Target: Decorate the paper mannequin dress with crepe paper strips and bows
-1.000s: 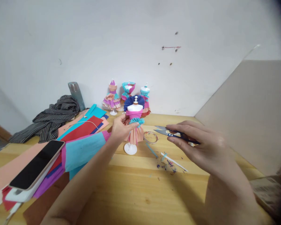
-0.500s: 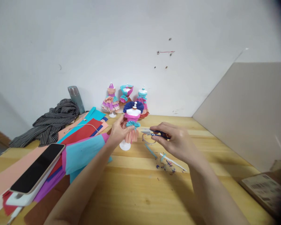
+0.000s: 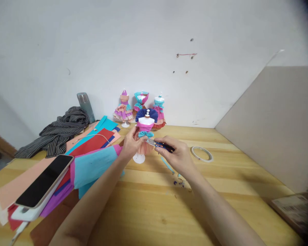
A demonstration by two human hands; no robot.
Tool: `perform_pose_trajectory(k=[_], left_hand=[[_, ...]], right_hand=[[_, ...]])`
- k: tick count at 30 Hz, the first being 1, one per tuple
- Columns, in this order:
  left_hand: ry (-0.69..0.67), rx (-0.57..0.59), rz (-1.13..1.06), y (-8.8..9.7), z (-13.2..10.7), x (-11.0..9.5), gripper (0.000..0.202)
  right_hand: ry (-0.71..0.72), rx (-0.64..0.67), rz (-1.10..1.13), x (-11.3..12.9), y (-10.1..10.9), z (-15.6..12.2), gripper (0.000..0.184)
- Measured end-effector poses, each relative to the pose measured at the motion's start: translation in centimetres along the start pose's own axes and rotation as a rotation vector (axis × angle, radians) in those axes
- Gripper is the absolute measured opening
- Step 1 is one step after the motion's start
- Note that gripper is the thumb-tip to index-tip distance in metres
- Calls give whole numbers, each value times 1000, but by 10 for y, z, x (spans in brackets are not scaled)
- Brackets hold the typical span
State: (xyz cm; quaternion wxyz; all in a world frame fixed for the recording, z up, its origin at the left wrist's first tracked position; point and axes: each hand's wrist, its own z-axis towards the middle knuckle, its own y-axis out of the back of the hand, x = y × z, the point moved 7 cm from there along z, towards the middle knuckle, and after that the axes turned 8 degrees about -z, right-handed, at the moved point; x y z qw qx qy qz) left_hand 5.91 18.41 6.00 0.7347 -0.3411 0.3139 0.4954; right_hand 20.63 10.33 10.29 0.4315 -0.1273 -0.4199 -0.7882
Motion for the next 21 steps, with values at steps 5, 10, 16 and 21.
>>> perform_pose_trajectory(k=[5,10,16,21], left_hand=[[13,16,30,1,-2,1,35],[34,12,60,4,-1,1,33],[-47,10,263,12,1,-6,38],[-31,13,319,11,0,-8,31]], right_hand=[[-237,0,257,-24,-17,-1,21],[-427,44,469,-40,-30,-3,27],[-460,28,529,-46,-30,-1,29],[-416,49,461,-38,-25,0,25]])
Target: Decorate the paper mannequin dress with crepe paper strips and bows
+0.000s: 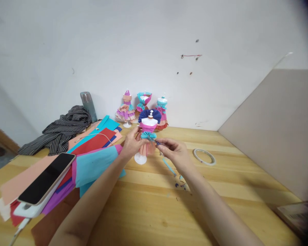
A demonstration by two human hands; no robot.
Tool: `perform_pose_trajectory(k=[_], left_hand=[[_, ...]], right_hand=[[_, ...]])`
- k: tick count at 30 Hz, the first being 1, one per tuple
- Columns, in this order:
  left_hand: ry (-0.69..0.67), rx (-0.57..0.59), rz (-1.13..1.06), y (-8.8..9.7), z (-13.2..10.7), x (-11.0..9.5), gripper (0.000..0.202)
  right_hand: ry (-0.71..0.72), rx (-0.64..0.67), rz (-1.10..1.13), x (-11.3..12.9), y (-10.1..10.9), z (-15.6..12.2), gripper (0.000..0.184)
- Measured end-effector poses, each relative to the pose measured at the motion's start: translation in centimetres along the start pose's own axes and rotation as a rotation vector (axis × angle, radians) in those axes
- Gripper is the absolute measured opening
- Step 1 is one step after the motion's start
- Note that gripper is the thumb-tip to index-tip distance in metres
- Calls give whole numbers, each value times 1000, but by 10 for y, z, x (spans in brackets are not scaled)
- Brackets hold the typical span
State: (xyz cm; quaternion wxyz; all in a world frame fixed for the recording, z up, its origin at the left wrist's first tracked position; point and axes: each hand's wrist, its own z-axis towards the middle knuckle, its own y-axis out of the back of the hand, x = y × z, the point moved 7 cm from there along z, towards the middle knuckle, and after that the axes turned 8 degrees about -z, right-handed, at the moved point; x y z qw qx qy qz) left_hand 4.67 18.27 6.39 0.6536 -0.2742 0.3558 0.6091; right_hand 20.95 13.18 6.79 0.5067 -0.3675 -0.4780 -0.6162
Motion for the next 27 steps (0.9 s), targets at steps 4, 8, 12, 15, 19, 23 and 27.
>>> perform_pose_trajectory(k=[4,8,12,15,19,23,27], left_hand=[[10,-12,37,0,-2,-1,28],[-127,-151,94,12,-7,-15,31],[-378,-320,266,26,-14,-50,43],[-555,-236,469,17,-15,-78,57],[-649,-46,699,0,-13,-96,60],[-647,20,755,-6,-11,-98,59],[-690,44,686,-7,-12,-100,57]], right_hand=[[148,-43,-136,18,4,-6,22],[296,-106,-320,34,8,-16,20],[434,-152,-459,50,12,-23,30],[476,-126,-519,58,11,-22,42],[446,-75,-487,60,8,-18,43],[406,-70,-408,56,8,-16,42],[395,-81,-358,54,11,-16,39]])
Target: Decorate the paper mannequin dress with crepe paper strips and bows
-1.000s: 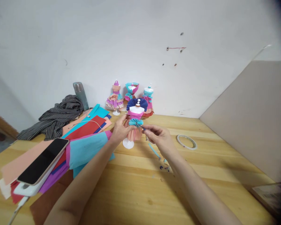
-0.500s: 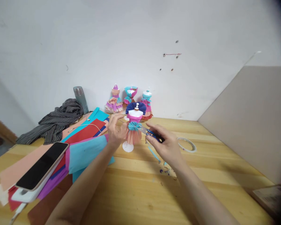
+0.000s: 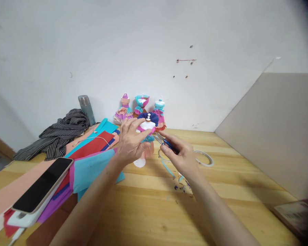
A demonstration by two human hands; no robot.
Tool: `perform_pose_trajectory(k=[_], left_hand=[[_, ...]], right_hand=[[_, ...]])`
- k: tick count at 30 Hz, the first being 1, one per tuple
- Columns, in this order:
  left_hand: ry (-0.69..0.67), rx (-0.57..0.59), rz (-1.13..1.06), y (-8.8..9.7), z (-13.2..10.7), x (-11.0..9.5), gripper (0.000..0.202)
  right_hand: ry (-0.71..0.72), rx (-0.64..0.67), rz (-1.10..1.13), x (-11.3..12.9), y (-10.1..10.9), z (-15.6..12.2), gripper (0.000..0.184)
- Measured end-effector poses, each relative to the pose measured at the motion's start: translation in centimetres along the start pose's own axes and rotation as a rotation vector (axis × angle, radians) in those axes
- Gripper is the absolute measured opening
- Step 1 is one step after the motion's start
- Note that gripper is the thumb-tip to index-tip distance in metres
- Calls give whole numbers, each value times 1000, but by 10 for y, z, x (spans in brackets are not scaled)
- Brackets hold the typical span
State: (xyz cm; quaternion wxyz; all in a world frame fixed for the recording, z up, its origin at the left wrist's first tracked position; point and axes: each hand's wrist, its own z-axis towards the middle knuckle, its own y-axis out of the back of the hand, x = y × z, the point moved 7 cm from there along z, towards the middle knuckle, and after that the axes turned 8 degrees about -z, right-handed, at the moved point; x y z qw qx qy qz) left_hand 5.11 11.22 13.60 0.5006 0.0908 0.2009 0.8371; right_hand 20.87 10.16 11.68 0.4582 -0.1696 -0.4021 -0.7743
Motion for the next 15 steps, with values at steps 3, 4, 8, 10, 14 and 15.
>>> perform_pose_trajectory(k=[3,4,8,10,14,15], left_hand=[[-22,-3,-39,-1,0,-3,57],[-20,-2,-37,-1,0,-3,57],[-10,-17,-46,-1,0,-2,53],[-15,-39,-43,0,0,-2,44],[7,-95,42,5,2,1,22],[13,-102,62,6,3,2,19]], right_hand=[[9,-5,-3,1,1,0,38],[12,-7,-6,1,1,1,38],[5,-22,-5,-1,1,0,37],[-2,-39,3,-2,2,0,36],[-17,-120,0,-3,6,3,35],[-20,-146,-19,-3,6,5,34]])
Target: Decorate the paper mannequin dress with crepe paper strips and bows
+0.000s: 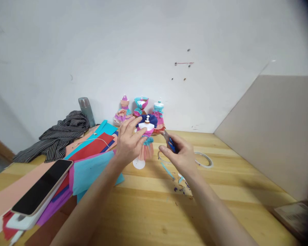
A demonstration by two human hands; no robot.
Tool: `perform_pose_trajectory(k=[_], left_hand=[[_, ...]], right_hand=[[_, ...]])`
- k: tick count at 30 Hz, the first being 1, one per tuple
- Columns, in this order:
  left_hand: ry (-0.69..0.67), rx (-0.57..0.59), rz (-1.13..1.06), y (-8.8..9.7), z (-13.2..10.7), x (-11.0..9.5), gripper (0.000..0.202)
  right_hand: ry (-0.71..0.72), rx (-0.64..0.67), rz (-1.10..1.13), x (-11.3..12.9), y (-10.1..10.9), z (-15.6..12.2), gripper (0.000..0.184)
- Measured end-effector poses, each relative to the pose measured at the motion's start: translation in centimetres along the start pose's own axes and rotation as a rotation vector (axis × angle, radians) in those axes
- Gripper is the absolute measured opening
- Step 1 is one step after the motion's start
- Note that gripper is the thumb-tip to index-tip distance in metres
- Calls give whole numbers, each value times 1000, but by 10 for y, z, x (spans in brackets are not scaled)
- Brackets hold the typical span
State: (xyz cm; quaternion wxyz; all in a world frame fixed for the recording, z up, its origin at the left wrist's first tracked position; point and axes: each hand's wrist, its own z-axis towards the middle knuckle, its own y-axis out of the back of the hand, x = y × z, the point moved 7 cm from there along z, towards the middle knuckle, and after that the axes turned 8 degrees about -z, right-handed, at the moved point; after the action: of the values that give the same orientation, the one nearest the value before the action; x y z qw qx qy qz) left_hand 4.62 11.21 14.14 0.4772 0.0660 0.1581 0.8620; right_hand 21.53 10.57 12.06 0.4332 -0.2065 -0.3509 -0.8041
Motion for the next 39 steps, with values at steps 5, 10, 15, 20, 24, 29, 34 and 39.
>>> perform_pose_trajectory(k=[5,10,15,20,24,29,34,39], left_hand=[[24,-10,62,4,3,4,14],[0,29,154,6,3,9,13],[-96,16,274,6,4,5,10],[-151,26,345,1,6,0,11],[-158,16,361,2,5,0,13],[-128,-34,353,6,3,3,12],[-104,-63,323,7,3,3,11],[-89,-42,261,6,0,3,18]], right_hand=[[121,-73,-142,8,-8,17,18],[206,-22,-213,9,-22,29,12],[222,-15,-252,7,-21,31,15],[221,-44,-251,5,-18,34,17],[243,-59,-263,8,-19,35,13],[277,-65,-241,12,-19,34,11],[265,-50,-196,11,-19,34,11],[235,-23,-145,9,-21,39,13]])
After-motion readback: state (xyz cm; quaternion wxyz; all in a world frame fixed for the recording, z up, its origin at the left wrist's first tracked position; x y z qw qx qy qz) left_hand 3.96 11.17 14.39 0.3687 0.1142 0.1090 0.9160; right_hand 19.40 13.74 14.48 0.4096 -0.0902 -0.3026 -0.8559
